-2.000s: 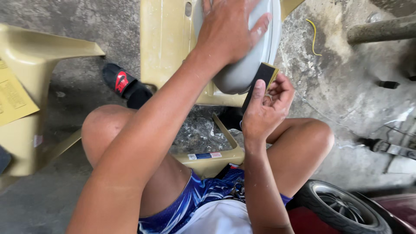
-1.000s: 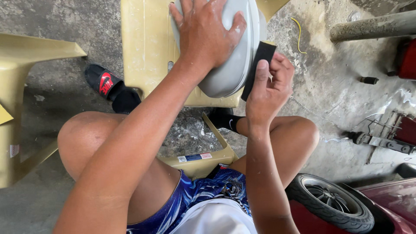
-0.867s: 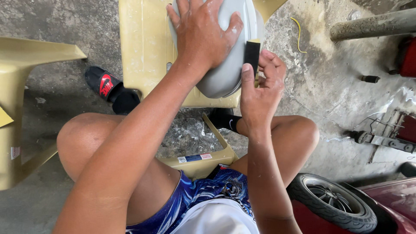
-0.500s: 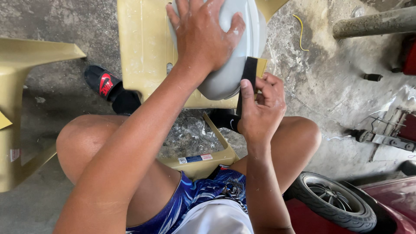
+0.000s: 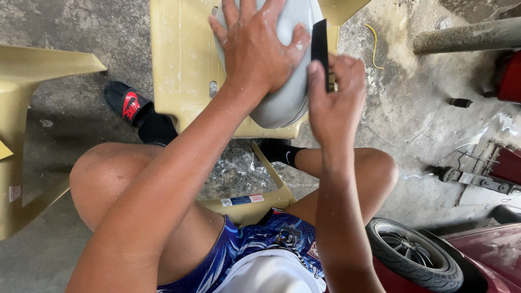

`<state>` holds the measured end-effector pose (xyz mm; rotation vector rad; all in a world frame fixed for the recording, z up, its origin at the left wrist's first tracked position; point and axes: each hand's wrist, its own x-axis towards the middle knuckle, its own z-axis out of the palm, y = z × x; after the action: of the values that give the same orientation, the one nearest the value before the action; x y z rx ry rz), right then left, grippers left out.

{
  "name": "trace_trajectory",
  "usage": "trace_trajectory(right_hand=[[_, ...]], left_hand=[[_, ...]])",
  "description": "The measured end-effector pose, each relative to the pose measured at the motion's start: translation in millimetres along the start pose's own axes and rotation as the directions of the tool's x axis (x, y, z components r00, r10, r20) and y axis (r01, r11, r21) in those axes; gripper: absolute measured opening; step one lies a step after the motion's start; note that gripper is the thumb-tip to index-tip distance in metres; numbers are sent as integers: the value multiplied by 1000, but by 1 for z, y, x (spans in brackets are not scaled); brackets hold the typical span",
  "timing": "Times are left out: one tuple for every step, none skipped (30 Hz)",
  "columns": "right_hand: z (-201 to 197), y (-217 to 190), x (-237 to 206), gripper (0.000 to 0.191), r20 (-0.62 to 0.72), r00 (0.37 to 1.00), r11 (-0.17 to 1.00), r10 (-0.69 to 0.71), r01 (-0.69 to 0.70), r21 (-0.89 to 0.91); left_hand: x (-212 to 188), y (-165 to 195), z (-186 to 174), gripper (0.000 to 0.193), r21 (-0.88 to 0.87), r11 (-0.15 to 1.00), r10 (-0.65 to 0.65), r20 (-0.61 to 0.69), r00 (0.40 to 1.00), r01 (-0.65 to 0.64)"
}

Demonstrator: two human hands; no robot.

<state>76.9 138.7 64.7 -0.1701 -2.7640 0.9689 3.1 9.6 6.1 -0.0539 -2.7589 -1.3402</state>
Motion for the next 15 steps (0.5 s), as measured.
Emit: trace_trajectory(right_hand=[[-1, -3, -11, 21, -4, 999, 996, -39, 39, -74], [-1, -6, -25, 24, -4, 997, 986, -76, 74, -150], [0, -9, -38, 24, -7, 1000, 994, -8, 7, -107], [2, -12, -52, 24, -7, 998, 996, 58, -58, -61], [4, -15, -64, 24, -6, 993, 992, 122, -122, -16], [8, -17, -75, 25, -20, 992, 992, 125, -126, -33], [12, -19, -85, 25, -34, 991, 990, 131, -132, -51], [15, -20, -92, 26, -49, 989, 988, 137, -141, -70], [18, -21, -97, 28, -72, 991, 992, 116, -119, -46], [20, -21, -98, 30, -95, 991, 995, 94, -96, -21], [21, -20, -95, 32, -115, 991, 997, 74, -74, 2], [21, -18, -89, 32, -109, 992, 998, 68, -67, 13], [20, -15, -80, 32, -104, 993, 998, 62, -60, 25], [18, -13, -68, 32, -101, 993, 998, 57, -53, 38], [16, -10, -54, 31, -74, 994, 997, 75, -72, 42]], left_hand=[[0, 0, 0, 49, 10, 1000, -16, 14, 1000, 16], [1, -1, 0, 48, 19, 999, -33, 32, 999, 32], [1, -2, 0, 47, 15, 999, -44, 55, 998, 43], [1, -3, 0, 46, 13, 998, -54, 76, 996, 53], [2, -4, 0, 45, 10, 998, -62, 95, 994, 61], [2, -5, 1, 46, 5, 999, -53, 87, 995, 53], [2, -6, 1, 46, 1, 999, -46, 81, 996, 46], [1, -6, 1, 46, -6, 999, -38, 77, 996, 39], [1, -7, 1, 48, -8, 1000, -15, 61, 998, 16], [1, -8, 1, 49, -8, 1000, 8, 44, 999, -8], [0, -8, 2, 51, -9, 1000, 27, 29, 999, -27], [0, -8, 2, 51, -9, 999, 32, 25, 999, -32], [0, -9, 3, 52, -9, 999, 39, 21, 999, -38], [0, -9, 3, 52, -9, 999, 48, 17, 999, -47], [0, -9, 4, 52, -5, 998, 55, 23, 998, -55]])
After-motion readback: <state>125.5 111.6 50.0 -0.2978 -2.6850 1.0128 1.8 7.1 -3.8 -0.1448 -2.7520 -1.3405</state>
